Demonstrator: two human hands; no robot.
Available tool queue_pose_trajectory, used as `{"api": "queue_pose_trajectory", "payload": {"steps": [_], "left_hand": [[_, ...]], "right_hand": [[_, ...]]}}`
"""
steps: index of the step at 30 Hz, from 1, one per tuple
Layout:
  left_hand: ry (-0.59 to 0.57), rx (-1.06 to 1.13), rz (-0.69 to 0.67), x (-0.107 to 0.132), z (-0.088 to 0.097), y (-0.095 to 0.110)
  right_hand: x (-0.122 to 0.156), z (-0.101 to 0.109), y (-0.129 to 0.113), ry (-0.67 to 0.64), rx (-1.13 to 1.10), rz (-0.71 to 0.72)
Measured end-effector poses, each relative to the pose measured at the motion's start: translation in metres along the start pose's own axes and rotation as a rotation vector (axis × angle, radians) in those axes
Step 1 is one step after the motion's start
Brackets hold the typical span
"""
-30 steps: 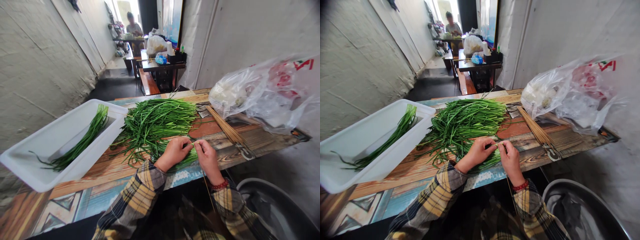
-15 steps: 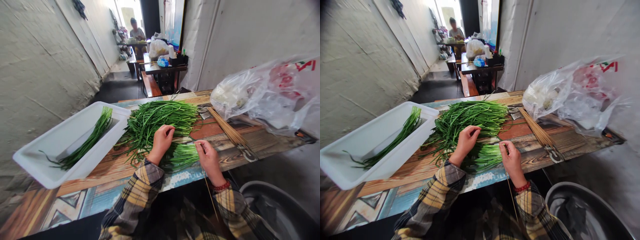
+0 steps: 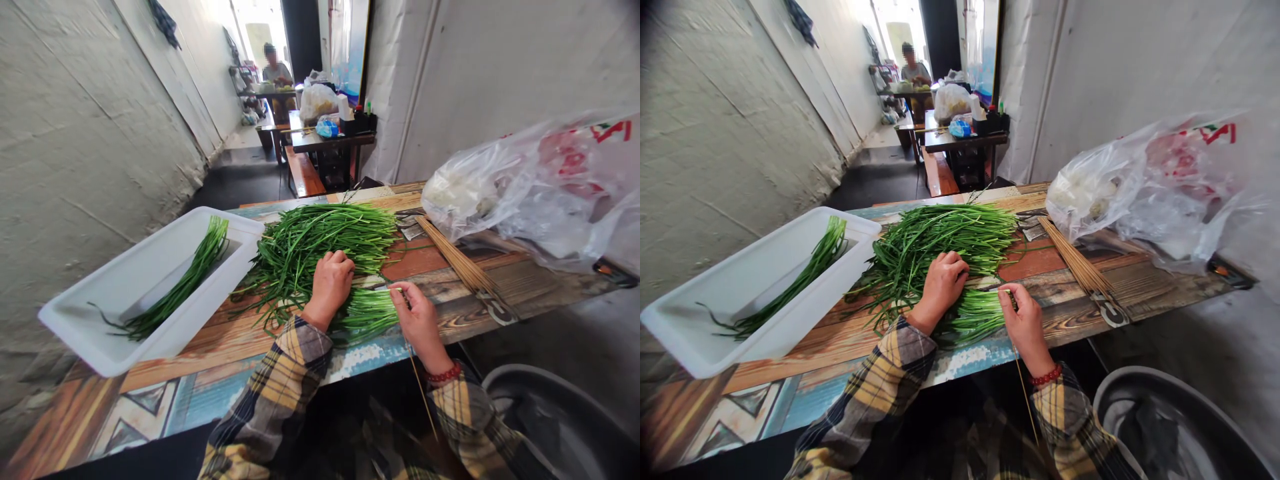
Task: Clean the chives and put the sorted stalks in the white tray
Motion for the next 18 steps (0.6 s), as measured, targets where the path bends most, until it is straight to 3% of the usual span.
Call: {"api": "queue_pose_trajectory", "payload": {"steps": [5,12,18], "left_hand": [[0.116,0.221,0.061,-0.002,0.001,0.003],[0.067,0.628,0.019,0.000,-0.002,0.018],[0.057,0.682,-0.051,0.000,0.001,0.027]], "right_hand": [[0.000,0.000,0.000,0.004,0.015,0.006],[0.001,0.002,-0.005,-0.011,-0.003,0.026],[0.002,0.004,-0.008,-0.008,-0.012,0.039]]}}
Point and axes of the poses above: each hand's wrist, its own x-axis away from the middle knuckle, its own z-axis out of the back of the hand, y = z × x, the point moved 1 cm from there along -x, towards the middle knuckle, and after that the axes turned 10 degrees about -z, right-handed, at the moved point
